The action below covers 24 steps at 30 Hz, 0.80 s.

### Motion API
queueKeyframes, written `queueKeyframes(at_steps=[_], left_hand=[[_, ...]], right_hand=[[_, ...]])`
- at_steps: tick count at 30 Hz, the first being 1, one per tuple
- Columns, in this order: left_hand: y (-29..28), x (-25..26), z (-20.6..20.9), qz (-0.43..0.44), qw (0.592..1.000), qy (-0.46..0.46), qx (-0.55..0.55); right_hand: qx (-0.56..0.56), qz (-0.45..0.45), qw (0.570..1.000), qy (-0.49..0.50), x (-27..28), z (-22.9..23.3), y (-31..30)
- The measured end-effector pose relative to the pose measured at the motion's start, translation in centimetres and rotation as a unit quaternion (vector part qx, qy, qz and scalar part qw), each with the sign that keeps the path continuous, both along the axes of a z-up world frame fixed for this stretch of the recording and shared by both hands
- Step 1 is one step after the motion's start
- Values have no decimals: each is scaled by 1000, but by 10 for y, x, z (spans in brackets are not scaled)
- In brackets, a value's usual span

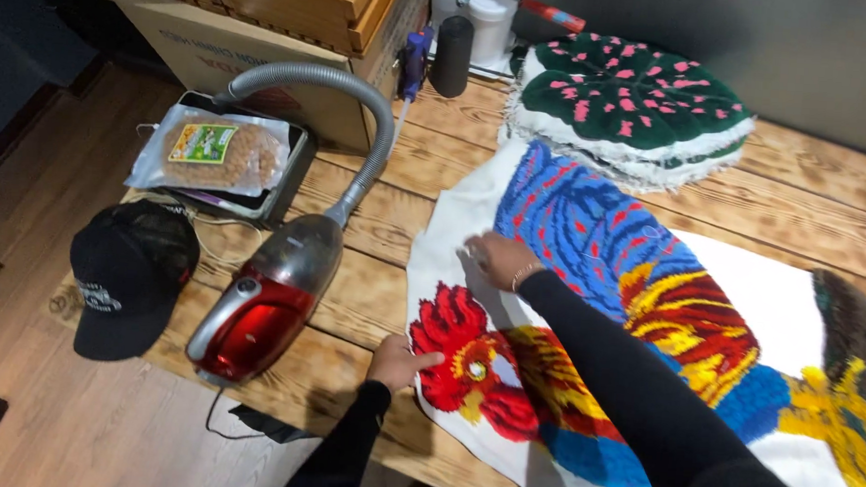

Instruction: Applying adhesive and finishing a hand-tufted rooster rug.

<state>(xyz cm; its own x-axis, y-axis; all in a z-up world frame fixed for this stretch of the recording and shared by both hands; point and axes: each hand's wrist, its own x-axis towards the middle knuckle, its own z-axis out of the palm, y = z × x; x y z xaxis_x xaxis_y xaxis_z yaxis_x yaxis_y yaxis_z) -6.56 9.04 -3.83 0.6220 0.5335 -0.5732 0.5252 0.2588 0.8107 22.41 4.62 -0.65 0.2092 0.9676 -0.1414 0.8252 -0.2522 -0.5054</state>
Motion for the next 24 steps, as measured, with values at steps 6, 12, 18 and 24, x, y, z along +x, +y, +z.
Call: queueKeyframes(at_steps=[6,12,18,24], left_hand=[[16,3,-31,21,998,-54,-29],[29,3,-10,-91,972,76,202],[43,1,16,46,994,44,86],[46,-30,-31,23,983,-146,-108]], right_hand=[[20,43,997,-60,9,-4,99],[-30,103,990,-94,65,-108,162],[56,34,995,-73,61,-59,169],[106,-36,992,-64,64,-68,164]])
